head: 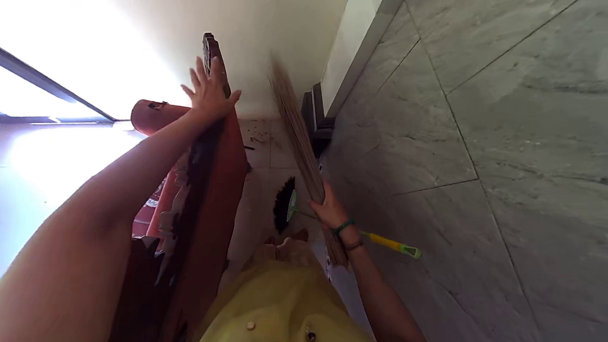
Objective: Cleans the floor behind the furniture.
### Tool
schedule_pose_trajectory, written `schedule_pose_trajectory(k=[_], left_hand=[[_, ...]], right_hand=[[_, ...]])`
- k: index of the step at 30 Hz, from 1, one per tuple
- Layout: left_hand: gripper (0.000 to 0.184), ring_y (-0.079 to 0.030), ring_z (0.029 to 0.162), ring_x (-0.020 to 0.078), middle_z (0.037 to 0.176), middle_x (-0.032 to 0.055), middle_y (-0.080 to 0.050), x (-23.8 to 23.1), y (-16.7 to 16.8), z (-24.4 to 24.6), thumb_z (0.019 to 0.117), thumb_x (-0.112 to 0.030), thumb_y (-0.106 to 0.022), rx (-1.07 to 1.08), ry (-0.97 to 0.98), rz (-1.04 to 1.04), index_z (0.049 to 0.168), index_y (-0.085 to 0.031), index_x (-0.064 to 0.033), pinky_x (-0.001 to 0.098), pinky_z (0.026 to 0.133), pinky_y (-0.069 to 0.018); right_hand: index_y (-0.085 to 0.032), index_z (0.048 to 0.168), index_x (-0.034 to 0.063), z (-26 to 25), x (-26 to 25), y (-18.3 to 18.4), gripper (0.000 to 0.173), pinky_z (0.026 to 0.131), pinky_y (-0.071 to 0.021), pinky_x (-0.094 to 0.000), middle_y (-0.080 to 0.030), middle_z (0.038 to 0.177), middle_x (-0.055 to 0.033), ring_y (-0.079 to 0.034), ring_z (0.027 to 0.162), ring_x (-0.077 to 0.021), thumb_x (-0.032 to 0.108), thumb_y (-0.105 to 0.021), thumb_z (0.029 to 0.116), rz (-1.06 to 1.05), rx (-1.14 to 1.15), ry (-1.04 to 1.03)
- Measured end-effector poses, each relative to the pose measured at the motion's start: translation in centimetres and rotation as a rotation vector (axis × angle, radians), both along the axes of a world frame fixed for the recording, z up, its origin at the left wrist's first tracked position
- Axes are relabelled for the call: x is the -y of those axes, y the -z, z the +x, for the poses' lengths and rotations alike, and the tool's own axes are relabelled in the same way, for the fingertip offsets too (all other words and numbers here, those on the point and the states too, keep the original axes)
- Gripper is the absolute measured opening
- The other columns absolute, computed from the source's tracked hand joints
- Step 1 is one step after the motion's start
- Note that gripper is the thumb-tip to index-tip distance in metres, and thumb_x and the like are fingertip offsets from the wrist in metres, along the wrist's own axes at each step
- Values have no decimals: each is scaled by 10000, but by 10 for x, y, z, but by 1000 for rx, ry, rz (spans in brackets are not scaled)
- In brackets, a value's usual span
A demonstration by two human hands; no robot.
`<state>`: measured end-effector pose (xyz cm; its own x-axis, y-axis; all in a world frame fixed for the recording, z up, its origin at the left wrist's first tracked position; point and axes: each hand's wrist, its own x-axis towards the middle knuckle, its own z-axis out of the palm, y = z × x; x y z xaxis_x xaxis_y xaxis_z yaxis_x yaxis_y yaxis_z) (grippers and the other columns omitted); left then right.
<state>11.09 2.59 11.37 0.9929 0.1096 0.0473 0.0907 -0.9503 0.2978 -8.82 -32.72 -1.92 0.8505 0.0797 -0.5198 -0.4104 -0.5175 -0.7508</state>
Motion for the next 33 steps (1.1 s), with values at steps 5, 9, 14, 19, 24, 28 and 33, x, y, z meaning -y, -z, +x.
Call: schedule_pose_trajectory(k=[5, 9, 14, 19, 24, 28, 33], left_hand=[[790, -527, 1288, 549, 1402, 365, -520, -19, 36, 26, 1006, -551, -554, -241, -293, -172, 1532, -356, 4, 736, 1009, -416], [734, -548, 1266, 538, 1333, 329, -593, -21, 43, 40, 993, -629, -517, -262, -365, -166, 1418, -538, -31, 768, 976, -402], [683, -591, 1144, 591, 1215, 378, -613, -8, 39, 41, 1026, -582, -496, -259, -424, -72, 1422, -488, -26, 768, 872, -445], [801, -559, 1187, 606, 1238, 409, -586, -21, 30, 62, 998, -653, -496, -494, -384, 35, 1407, -478, 36, 801, 899, -400], [745, -549, 1201, 593, 1238, 406, -576, -16, 38, 100, 966, -577, -603, -472, -367, 80, 1358, -512, 50, 781, 894, -413], [676, -593, 1110, 592, 1132, 401, -604, -11, 40, 101, 980, -548, -586, -420, -379, 118, 1216, -563, 86, 766, 812, -440], [711, -586, 1126, 597, 1139, 408, -596, -12, 35, 103, 1017, -564, -509, -489, -336, 180, 1232, -524, 113, 772, 825, -427]], right_hand=[[-63, 1670, 205, 37, 13, 48, 813, 645, -609, -443, -681, 1039, -188, -680, 685, -247, 374, -567, 1054, 27, 160, 6], [-345, 1621, 154, 66, 23, 60, 668, 706, -596, -530, -749, 1041, -190, -729, 758, -338, 363, -590, 1036, -372, 579, -73], [-256, 1649, 153, 145, 61, 173, 691, 735, -581, -587, -729, 1053, -244, -726, 806, -406, 321, -558, 1051, -568, 411, 46], [-111, 1669, 298, 169, 43, 239, 749, 812, -573, -588, -649, 1236, -290, -700, 930, -417, 348, -549, 1063, -316, -234, 49], [-106, 1644, 455, 150, 30, 194, 695, 769, -569, -574, -734, 1007, -159, -714, 822, -359, 418, -484, 1063, -621, 84, -186], [-96, 1668, 303, 175, 48, 268, 719, 828, -567, -566, -648, 1261, -271, -698, 974, -394, 311, -511, 1081, -401, -296, 93], [-103, 1656, 408, 170, 28, 214, 715, 814, -561, -586, -730, 1063, -211, -715, 859, -381, 416, -510, 1069, -483, -93, -133]])
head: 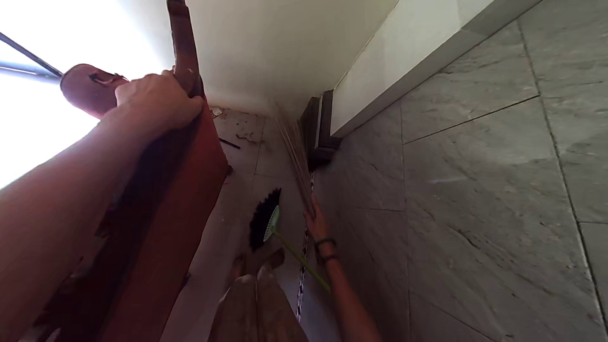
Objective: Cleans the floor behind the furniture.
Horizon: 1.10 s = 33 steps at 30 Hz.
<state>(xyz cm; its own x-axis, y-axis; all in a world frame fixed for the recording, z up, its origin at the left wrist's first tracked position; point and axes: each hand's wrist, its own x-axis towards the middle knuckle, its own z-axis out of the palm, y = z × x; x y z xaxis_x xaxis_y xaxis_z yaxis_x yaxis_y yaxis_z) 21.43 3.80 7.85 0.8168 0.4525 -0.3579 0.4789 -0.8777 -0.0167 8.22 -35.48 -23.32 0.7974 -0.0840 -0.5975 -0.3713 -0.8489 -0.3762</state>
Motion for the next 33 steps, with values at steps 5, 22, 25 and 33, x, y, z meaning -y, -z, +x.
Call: schedule_pose_trajectory(k=[5, 22, 25, 33], left_hand=[[676, -582, 1139, 590, 1156, 405, -590, 3, 0, 2, 1017, -531, -521, 39, -26, -27, 1203, -531, 119, 767, 823, -431], [671, -573, 1146, 591, 1142, 411, -585, 4, 2, 4, 1029, -527, -507, 25, -24, -45, 1165, -538, 130, 769, 842, -418], [661, -569, 1161, 585, 1163, 408, -584, 3, 0, 4, 1026, -514, -520, 36, -43, -57, 1180, -542, 128, 765, 854, -418], [667, -572, 1135, 604, 1128, 420, -594, 1, 4, 5, 1023, -527, -529, 45, -26, -36, 1119, -576, 131, 784, 847, -417]], right_hand=[[-89, 1667, 324, -2, 8, 59, 716, 841, -568, -573, -673, 1210, -269, -710, 934, -388, 343, -501, 1082, 37, -158, 199], [-142, 1654, 404, -33, -8, 31, 708, 839, -554, -619, -727, 1127, -213, -720, 908, -398, 467, -519, 1059, 42, 39, 160], [-161, 1661, 205, -50, -33, 66, 705, 796, -579, -599, -613, 1278, -332, -701, 913, -440, 407, -510, 1083, 273, -59, 565], [-172, 1641, 443, -121, -28, -18, 699, 846, -567, -604, -751, 1083, -146, -733, 911, -365, 461, -536, 1045, 58, -37, -42]])
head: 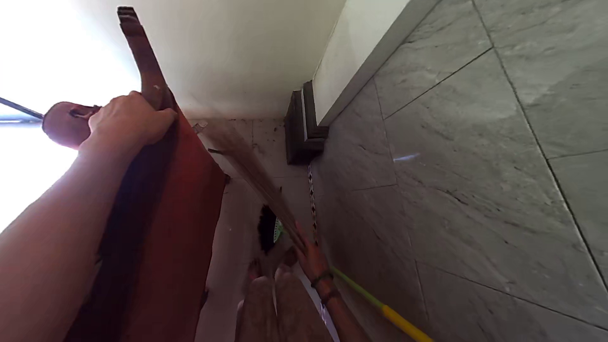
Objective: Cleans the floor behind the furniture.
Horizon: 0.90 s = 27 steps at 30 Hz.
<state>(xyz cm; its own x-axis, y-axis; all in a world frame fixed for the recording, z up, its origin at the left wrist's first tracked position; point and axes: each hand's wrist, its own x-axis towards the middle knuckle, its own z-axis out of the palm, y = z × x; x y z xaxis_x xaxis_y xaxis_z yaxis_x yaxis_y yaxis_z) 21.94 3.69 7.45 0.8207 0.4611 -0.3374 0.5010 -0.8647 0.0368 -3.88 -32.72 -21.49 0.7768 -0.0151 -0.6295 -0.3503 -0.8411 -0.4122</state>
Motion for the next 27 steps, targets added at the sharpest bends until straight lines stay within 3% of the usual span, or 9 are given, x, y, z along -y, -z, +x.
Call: schedule_pose_trajectory(k=[4, 6, 8, 12, 16, 19, 21, 24, 27], left_hand=[[672, -570, 1131, 610, 1120, 431, -591, -2, 3, 2, 1030, -518, -518, 0, 7, 16, 1064, -582, 151, 789, 846, -409], [679, -571, 1125, 610, 1116, 433, -588, -3, 6, 2, 1032, -522, -512, 14, 14, 16, 1051, -582, 153, 789, 838, -413], [699, -567, 1136, 612, 1134, 435, -588, -5, 8, 3, 1026, -537, -523, 34, 15, 11, 1083, -583, 157, 794, 854, -410], [711, -557, 1170, 605, 1174, 430, -587, -10, 12, 4, 1017, -553, -543, 44, 26, 20, 1144, -585, 145, 792, 900, -404], [695, -556, 1179, 598, 1179, 421, -594, -9, 12, 4, 1021, -535, -551, 60, 29, 20, 1158, -593, 145, 779, 912, -405], [695, -580, 1141, 585, 1154, 409, -609, -16, 20, 3, 1014, -555, -549, 94, 44, 23, 1147, -607, 125, 772, 887, -424], [707, -579, 1164, 571, 1182, 404, -608, -18, 22, 5, 1010, -563, -551, 97, 45, 24, 1167, -609, 123, 760, 915, -423], [708, -571, 1194, 562, 1211, 398, -604, -16, 20, 3, 1003, -562, -554, 94, 47, 10, 1175, -611, 123, 755, 935, -421], [682, -553, 1209, 584, 1220, 421, -588, -12, 14, 0, 1020, -517, -552, 80, 65, -27, 1165, -610, 147, 778, 945, -404]], right_hand=[[-123, 1674, 232, -80, -8, 62, 752, 756, -574, -592, -722, 960, -241, -714, 774, -389, 400, -536, 1067, 40, 55, 586], [-174, 1662, 183, -72, -5, 92, 730, 945, -533, -612, -652, 1258, -299, -684, 1069, -439, 393, -544, 1068, 150, -140, 742], [-256, 1645, 177, -67, -4, 89, 694, 1135, -425, -570, -520, 1497, -250, -554, 1339, -408, 371, -569, 1058, 213, -232, 620], [-160, 1652, 402, -124, -3, 50, 700, 878, -563, -601, -747, 1124, -173, -734, 952, -380, 493, -508, 1051, 50, -83, 351], [-151, 1671, 248, -104, -3, 80, 736, 789, -560, -627, -732, 941, -244, -718, 809, -427, 422, -531, 1065, 26, 123, 686], [-167, 1666, 247, -57, 20, 100, 727, 1042, -484, -610, -645, 1321, -263, -648, 1188, -435, 391, -547, 1064, 170, -139, 631], [-194, 1660, 219, -45, 29, 79, 733, 1119, -431, -585, -551, 1461, -257, -571, 1319, -415, 342, -584, 1052, 229, -241, 550], [-182, 1661, 261, -57, 47, 6, 760, 826, -591, -575, -649, 1256, -267, -719, 932, -391, 322, -612, 1038, 202, -192, 593], [-188, 1655, 352, -77, 67, -89, 785, 606, -588, -502, -691, 1059, -217, -664, 624, -293, 323, -648, 1020, 191, 32, 639]])
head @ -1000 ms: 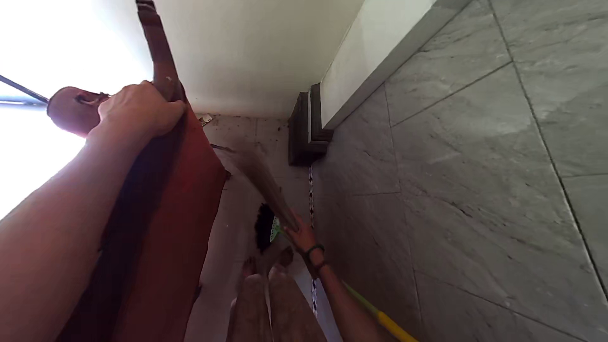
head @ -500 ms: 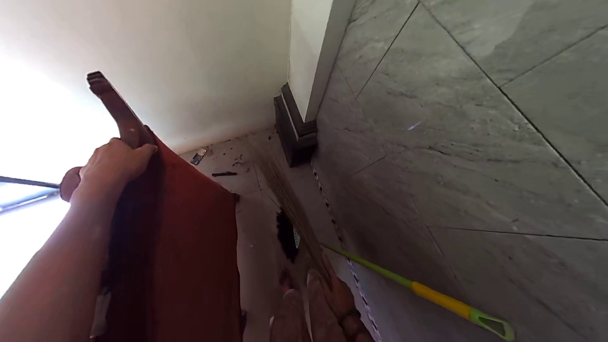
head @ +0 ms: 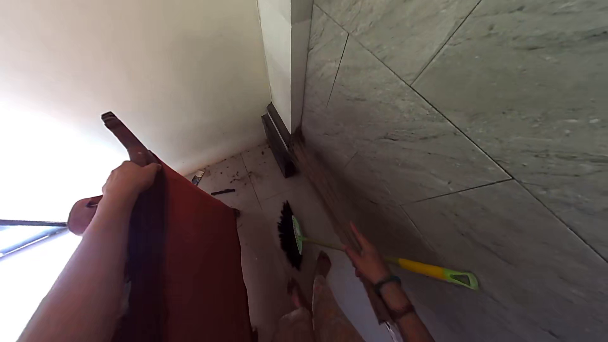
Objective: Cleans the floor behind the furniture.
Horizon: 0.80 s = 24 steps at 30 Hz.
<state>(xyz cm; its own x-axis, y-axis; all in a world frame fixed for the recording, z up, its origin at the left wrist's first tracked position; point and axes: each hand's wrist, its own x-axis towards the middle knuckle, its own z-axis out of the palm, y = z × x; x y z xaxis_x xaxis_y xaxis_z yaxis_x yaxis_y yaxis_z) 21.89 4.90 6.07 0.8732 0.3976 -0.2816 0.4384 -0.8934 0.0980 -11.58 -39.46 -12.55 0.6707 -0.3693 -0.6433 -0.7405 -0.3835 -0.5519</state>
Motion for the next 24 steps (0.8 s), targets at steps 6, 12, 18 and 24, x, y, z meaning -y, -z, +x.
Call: schedule_pose_trajectory(k=[6, 12, 18, 24], left_hand=[[692, -537, 1230, 581, 1235, 424, -576, -5, 1, 6, 1024, -521, -545, -21, -7, 0, 1145, -607, 157, 770, 960, -394], [700, -544, 1228, 563, 1239, 413, -578, -2, 0, 5, 1014, -540, -554, -14, -27, 20, 1139, -610, 146, 758, 971, -394], [681, -544, 1231, 554, 1237, 407, -580, 4, -2, 1, 1020, -515, -560, -11, -34, 18, 1154, -598, 151, 741, 981, -397], [696, -537, 1236, 549, 1248, 404, -576, 5, 0, 1, 1012, -527, -573, -11, -46, 12, 1154, -596, 154, 736, 991, -387]], right_hand=[[-153, 1670, 293, -21, -18, 31, 749, 696, -544, -644, -719, 914, -247, -686, 697, -420, 348, -571, 1051, -292, 253, 44], [-182, 1645, 411, -9, -81, 161, 738, 1001, -511, -612, -655, 1324, -233, -665, 1154, -424, 371, -593, 1032, 40, -224, -294], [-112, 1647, 441, -87, -91, 120, 722, 854, -557, -610, -743, 1068, -203, -723, 919, -410, 448, -526, 1056, -70, -183, -205], [-69, 1642, 465, -1, -58, 140, 733, 911, -528, -603, -725, 1085, -232, -698, 984, -432, 362, -508, 1064, -148, -155, -338]])
